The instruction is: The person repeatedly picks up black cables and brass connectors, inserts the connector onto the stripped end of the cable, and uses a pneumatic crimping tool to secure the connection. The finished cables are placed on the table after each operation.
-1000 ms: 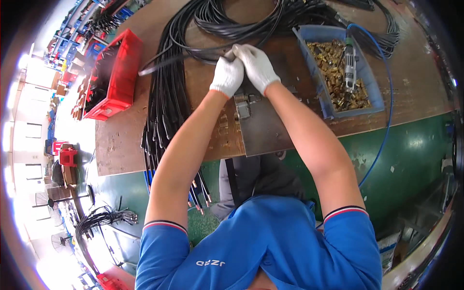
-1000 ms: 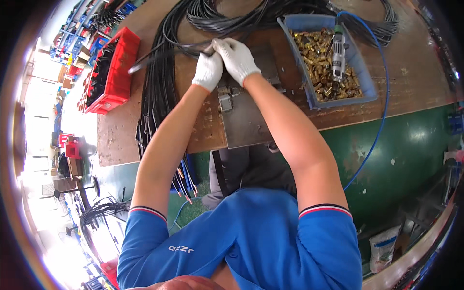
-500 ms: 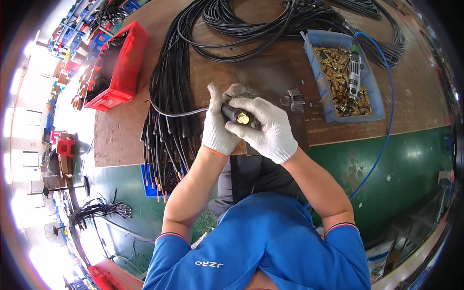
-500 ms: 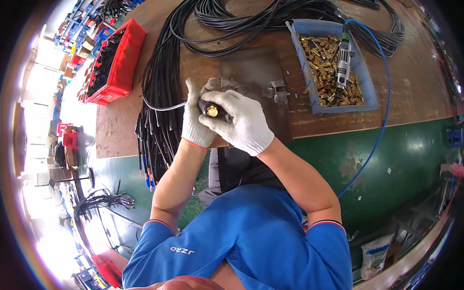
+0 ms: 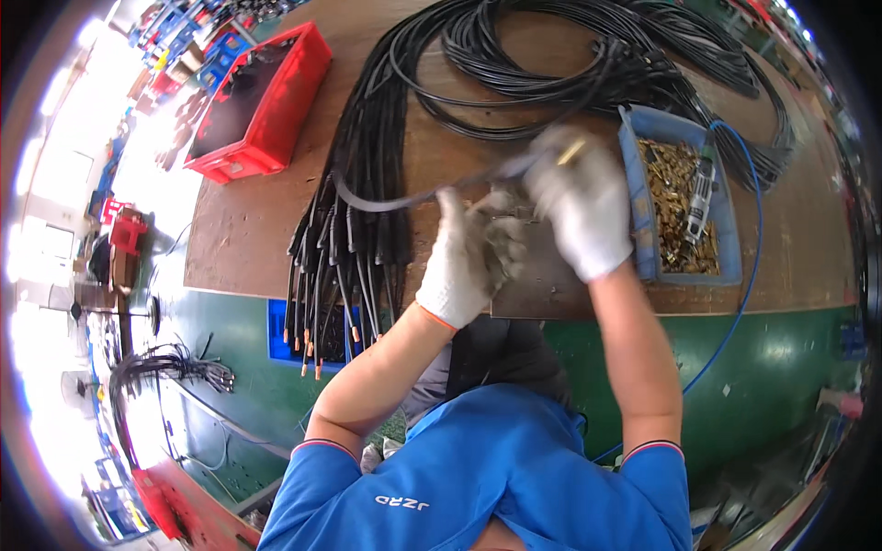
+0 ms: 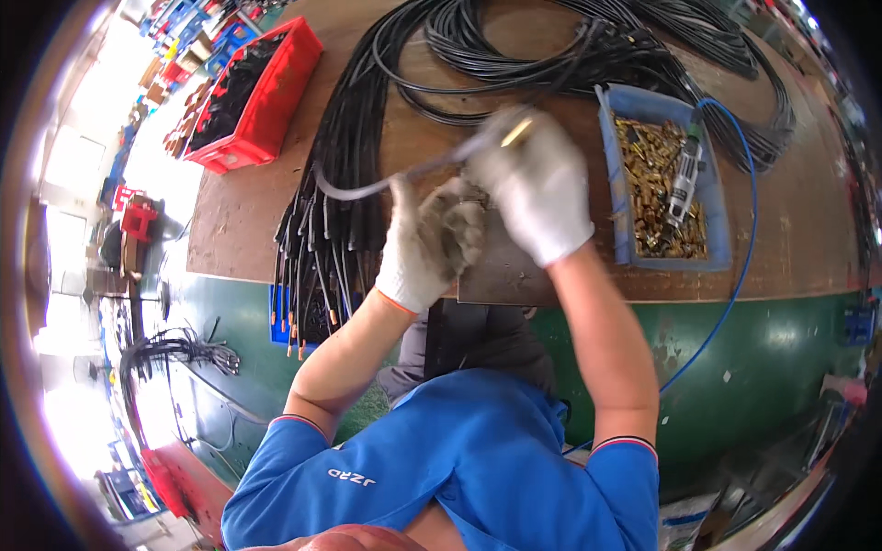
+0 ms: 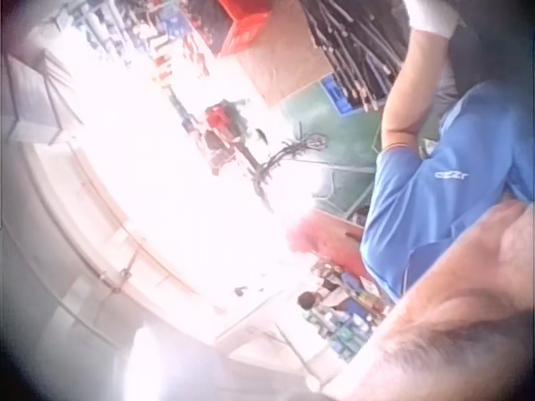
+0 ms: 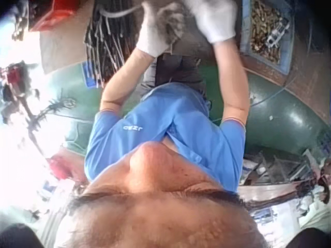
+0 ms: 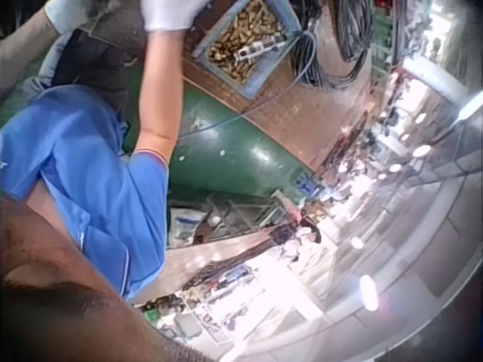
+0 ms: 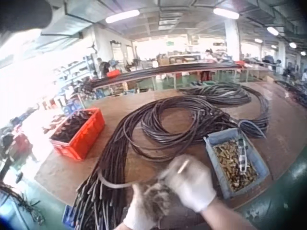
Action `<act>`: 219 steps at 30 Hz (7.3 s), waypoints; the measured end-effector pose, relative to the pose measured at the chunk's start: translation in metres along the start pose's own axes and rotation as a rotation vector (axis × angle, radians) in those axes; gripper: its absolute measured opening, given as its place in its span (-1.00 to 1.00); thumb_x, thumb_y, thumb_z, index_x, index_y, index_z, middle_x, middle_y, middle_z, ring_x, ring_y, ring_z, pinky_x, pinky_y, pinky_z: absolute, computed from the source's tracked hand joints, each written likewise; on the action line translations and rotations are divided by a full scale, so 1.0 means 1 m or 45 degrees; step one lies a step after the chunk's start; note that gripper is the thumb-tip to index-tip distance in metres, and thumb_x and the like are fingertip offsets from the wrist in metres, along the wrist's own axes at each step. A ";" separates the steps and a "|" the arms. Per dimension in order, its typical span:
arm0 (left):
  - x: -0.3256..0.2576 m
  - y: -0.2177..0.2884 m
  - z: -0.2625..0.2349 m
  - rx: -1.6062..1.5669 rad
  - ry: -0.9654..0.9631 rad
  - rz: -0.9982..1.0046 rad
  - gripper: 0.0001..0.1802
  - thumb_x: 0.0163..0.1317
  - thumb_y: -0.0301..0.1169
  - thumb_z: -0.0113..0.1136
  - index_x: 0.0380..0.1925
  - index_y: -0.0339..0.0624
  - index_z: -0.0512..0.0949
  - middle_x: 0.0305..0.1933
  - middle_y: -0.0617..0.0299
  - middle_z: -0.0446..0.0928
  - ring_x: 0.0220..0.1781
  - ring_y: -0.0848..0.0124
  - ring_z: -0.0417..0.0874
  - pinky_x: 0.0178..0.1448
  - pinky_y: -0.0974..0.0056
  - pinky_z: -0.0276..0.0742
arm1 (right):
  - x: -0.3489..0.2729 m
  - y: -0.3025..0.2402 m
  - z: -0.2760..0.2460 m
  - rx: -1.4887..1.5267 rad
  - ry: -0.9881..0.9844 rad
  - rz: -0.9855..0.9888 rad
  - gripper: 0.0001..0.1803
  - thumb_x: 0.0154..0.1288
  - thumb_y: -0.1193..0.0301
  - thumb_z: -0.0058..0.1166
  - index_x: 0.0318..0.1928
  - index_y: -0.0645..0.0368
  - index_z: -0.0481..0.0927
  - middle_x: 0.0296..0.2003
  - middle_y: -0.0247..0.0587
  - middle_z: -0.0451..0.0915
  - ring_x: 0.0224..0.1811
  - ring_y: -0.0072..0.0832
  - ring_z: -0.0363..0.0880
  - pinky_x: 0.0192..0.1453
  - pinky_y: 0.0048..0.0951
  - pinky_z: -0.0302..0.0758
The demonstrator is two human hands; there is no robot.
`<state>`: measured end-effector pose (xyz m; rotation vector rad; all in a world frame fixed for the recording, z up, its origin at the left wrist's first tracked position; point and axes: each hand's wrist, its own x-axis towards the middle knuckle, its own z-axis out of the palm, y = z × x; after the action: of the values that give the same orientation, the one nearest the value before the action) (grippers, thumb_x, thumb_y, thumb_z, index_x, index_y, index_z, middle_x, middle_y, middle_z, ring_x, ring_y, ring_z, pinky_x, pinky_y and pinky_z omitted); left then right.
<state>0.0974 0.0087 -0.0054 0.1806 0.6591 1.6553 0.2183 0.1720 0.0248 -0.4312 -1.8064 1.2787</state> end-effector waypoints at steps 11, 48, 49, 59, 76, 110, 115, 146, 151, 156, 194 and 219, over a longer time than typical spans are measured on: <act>-0.077 0.084 -0.024 0.547 0.522 0.879 -0.44 0.65 0.19 0.01 0.14 -0.08 0.57 -0.32 0.33 0.57 -0.39 0.44 0.55 -0.30 0.34 0.45 | -0.038 -0.015 0.045 -0.044 -0.436 0.434 -0.75 0.52 0.33 0.24 0.00 0.25 0.78 -0.17 -0.16 0.81 -0.12 -0.43 0.76 0.08 -0.36 0.65; -0.062 0.126 -0.024 2.983 -0.540 0.951 -0.68 0.09 -0.33 0.51 -0.11 0.01 0.78 -0.48 0.23 0.52 -0.32 0.14 0.63 -0.15 0.05 0.52 | -0.070 -0.020 0.032 -1.017 -0.897 -0.104 -0.73 0.50 0.15 0.21 -0.10 0.07 0.73 -0.37 -0.11 0.77 -0.30 -0.07 0.80 -0.24 -0.06 0.68; -0.059 0.127 -0.028 2.958 -0.512 0.938 -0.67 0.09 -0.33 0.51 -0.08 0.00 0.78 -0.47 0.23 0.53 -0.31 0.12 0.64 -0.13 0.04 0.52 | -0.069 -0.017 0.030 -1.038 -0.808 -0.254 -0.75 0.49 0.15 0.23 -0.20 0.05 0.68 -0.43 -0.17 0.74 -0.38 -0.14 0.78 -0.31 -0.11 0.66; -0.027 0.082 -0.010 2.678 -0.580 0.527 -0.76 0.34 -0.41 0.34 -0.03 -0.22 0.71 -0.27 -0.06 0.68 -0.22 -0.09 0.75 -0.09 -0.05 0.64 | -0.057 0.002 0.021 -1.146 -0.838 -0.490 -0.77 0.42 0.17 0.25 -0.31 0.03 0.67 -0.51 -0.23 0.71 -0.48 -0.21 0.76 -0.41 -0.14 0.63; -0.016 0.076 -0.023 2.583 -0.378 0.617 -0.75 0.39 -0.36 0.34 0.03 -0.12 0.70 -0.16 -0.04 0.75 -0.15 -0.06 0.80 -0.07 -0.03 0.70 | 0.090 0.076 -0.179 -1.661 -0.732 0.468 -0.55 0.32 0.29 0.21 0.17 0.21 0.66 0.17 0.19 0.71 0.29 0.09 0.66 0.39 -0.03 0.57; -0.010 0.076 -0.013 2.344 -0.198 0.740 -0.50 0.34 -0.53 0.30 0.28 0.01 0.69 -0.34 -0.01 0.62 -0.26 -0.01 0.74 -0.14 0.05 0.64 | -0.055 0.027 0.021 1.246 -0.135 1.010 -0.71 0.63 0.39 0.15 0.20 0.29 0.67 -0.09 -0.12 0.81 -0.21 -0.43 0.81 -0.19 -0.39 0.76; -0.010 0.076 -0.015 2.366 -0.184 0.743 -0.51 0.34 -0.54 0.30 0.27 0.00 0.70 -0.32 0.00 0.64 -0.24 -0.01 0.75 -0.15 0.05 0.65 | -0.055 0.027 0.024 1.207 -0.117 1.014 -0.70 0.64 0.36 0.15 0.19 0.30 0.67 -0.13 -0.13 0.81 -0.25 -0.45 0.80 -0.23 -0.39 0.75; 0.015 0.057 -0.043 2.674 -0.115 0.837 -0.77 0.43 -0.25 0.29 -0.04 -0.09 0.73 -0.24 0.05 0.73 -0.21 0.03 0.80 -0.13 0.00 0.70 | -0.037 0.042 0.032 -0.440 -0.291 0.296 -0.82 0.44 0.39 0.36 -0.04 0.21 0.78 -0.12 -0.09 0.78 -0.11 -0.29 0.79 0.01 -0.33 0.67; 0.027 0.055 -0.049 2.703 -0.108 0.857 -0.78 0.44 -0.23 0.28 -0.08 -0.08 0.74 -0.27 0.04 0.72 -0.23 0.01 0.79 -0.15 -0.01 0.70 | -0.027 0.046 0.029 -0.571 -0.315 0.253 -0.80 0.39 0.36 0.38 -0.07 0.19 0.79 -0.11 -0.07 0.76 -0.08 -0.16 0.78 0.01 -0.25 0.69; 0.034 0.053 -0.052 2.783 -0.072 0.782 -0.79 0.43 -0.22 0.27 -0.11 -0.07 0.73 -0.29 0.05 0.71 -0.25 0.00 0.79 -0.15 -0.03 0.71 | -0.021 0.043 0.031 -0.698 -0.343 0.259 -0.78 0.34 0.34 0.40 -0.08 0.18 0.79 -0.11 -0.04 0.77 -0.09 -0.13 0.79 0.02 -0.21 0.69; 0.047 0.053 -0.060 2.786 -0.154 0.875 -0.80 0.42 -0.20 0.29 -0.15 -0.02 0.76 -0.30 0.10 0.70 -0.28 0.00 0.77 -0.16 -0.04 0.68 | 0.017 -0.007 -0.208 0.355 0.623 0.430 -0.69 0.36 0.30 0.31 0.00 0.18 0.64 -0.36 -0.25 0.62 -0.41 -0.39 0.59 -0.33 -0.33 0.56; 0.046 0.058 -0.052 2.857 -0.161 0.767 -0.81 0.39 -0.24 0.31 -0.11 -0.02 0.76 -0.30 0.09 0.68 -0.28 0.03 0.78 -0.20 0.01 0.69 | 0.041 0.022 0.037 1.021 -0.223 0.183 -0.61 0.24 0.68 0.36 0.04 0.19 0.57 -0.16 -0.04 0.70 -0.18 -0.28 0.76 -0.21 -0.26 0.75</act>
<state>0.0136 0.0327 -0.0302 2.1365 2.1784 0.5468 0.1613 0.1876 0.0195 0.0059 -1.2536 2.0466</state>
